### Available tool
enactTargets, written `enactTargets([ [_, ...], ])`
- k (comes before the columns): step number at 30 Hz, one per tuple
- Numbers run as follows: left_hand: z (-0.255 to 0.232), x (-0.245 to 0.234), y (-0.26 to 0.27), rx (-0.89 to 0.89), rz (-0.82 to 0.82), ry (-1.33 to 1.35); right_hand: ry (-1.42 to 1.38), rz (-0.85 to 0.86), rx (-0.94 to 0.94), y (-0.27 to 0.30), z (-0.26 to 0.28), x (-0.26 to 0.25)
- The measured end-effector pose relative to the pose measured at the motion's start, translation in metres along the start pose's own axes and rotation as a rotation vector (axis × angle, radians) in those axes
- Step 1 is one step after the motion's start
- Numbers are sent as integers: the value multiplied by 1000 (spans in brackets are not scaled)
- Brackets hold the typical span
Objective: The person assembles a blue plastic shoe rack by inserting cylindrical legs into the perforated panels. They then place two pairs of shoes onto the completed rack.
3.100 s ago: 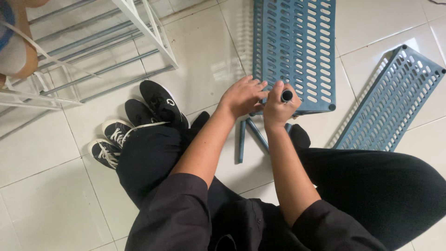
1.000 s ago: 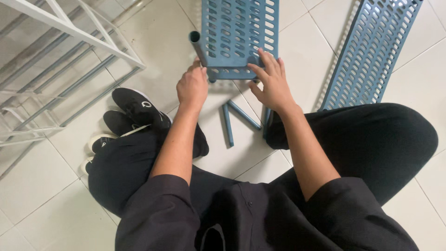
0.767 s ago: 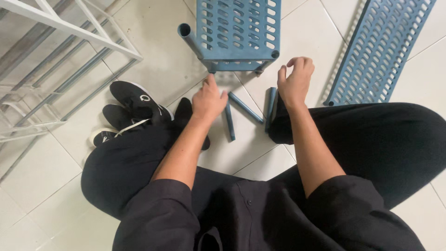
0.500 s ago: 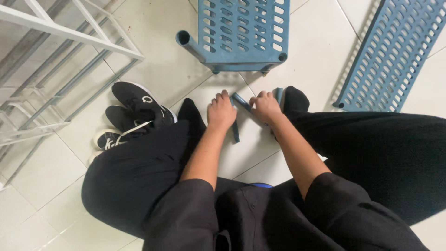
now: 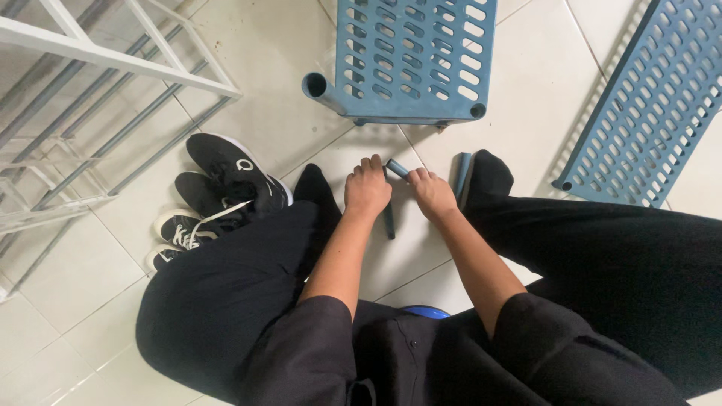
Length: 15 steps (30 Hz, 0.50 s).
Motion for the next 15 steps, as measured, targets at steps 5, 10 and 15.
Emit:
enactTargets([
  [5, -13, -12, -1, 44, -72, 67, -319, -149, 132, -9, 24, -60],
  [10, -49, -76, 8, 227, -267, 104, -430, 69, 288, -16, 21, -79],
  [15, -103, -188, 36, 626, -454, -48, 49, 662, 32, 17, 42, -117],
])
Point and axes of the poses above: each hand's wrist, its own y-axis away from the middle knuckle, its own x-axis out of the palm, z = x × y, the point moved 8 cm from there along -y, towards the middle knuckle, and after that the axes turned 10 degrees about -y, right-handed, at the moved point
